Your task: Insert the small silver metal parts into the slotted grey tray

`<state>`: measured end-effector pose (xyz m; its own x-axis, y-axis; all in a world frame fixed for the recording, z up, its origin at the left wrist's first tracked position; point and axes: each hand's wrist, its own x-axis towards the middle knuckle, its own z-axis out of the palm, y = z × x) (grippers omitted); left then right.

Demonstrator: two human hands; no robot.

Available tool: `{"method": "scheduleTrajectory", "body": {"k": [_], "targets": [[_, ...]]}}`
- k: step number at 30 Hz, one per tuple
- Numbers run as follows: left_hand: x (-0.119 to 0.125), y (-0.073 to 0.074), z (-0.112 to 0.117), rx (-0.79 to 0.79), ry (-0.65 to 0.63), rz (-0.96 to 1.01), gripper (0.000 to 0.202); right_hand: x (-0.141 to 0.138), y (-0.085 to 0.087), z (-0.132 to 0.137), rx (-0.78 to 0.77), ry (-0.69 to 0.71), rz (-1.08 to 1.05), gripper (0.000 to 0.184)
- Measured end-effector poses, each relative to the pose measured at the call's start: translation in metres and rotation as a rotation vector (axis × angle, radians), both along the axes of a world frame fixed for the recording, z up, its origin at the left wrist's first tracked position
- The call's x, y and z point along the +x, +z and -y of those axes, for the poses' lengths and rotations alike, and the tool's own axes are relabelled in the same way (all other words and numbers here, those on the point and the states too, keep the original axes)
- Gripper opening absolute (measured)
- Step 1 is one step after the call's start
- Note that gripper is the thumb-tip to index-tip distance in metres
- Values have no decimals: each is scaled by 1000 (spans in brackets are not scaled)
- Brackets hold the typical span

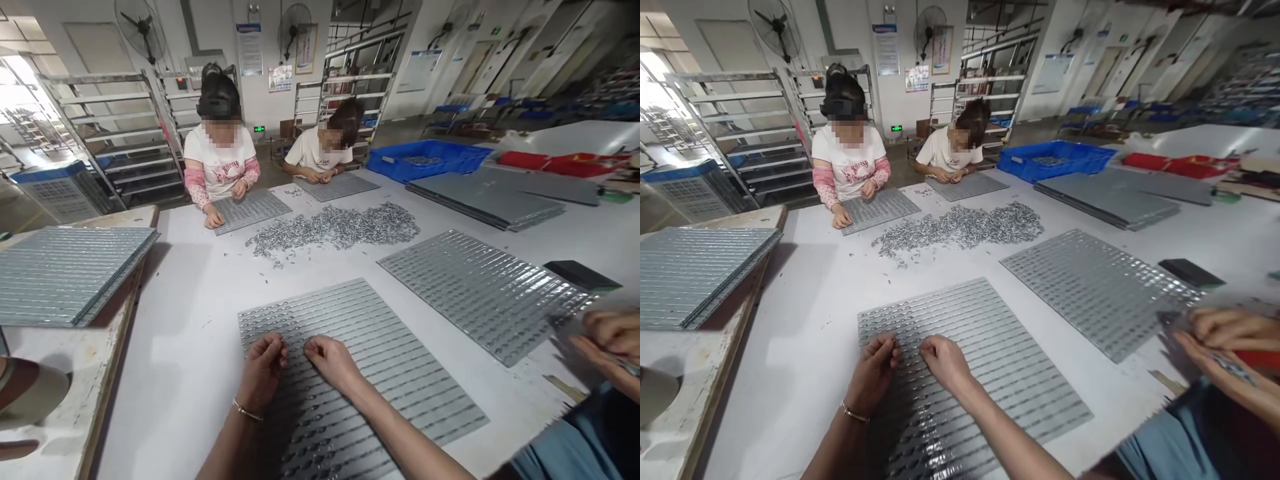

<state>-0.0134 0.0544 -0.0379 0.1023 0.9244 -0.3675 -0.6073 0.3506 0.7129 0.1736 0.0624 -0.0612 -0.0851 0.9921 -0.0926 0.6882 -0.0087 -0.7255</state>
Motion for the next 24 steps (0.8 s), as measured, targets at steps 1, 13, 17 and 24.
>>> {"method": "scheduleTrajectory", "body": {"k": [1, 13, 17, 24], "targets": [[1, -1, 1, -1, -5, 7, 50, 0, 0, 0, 1, 3, 20, 19], [12, -5, 8, 96, -64, -83, 50, 3, 23, 8, -62, -60, -355, 25], [24, -9, 15, 122, -136, -74, 51, 0, 52, 20, -192, 32, -548, 48], [34, -5, 23, 134, -129, -86, 50, -4, 56, 28, -239, 46, -562, 51]]}}
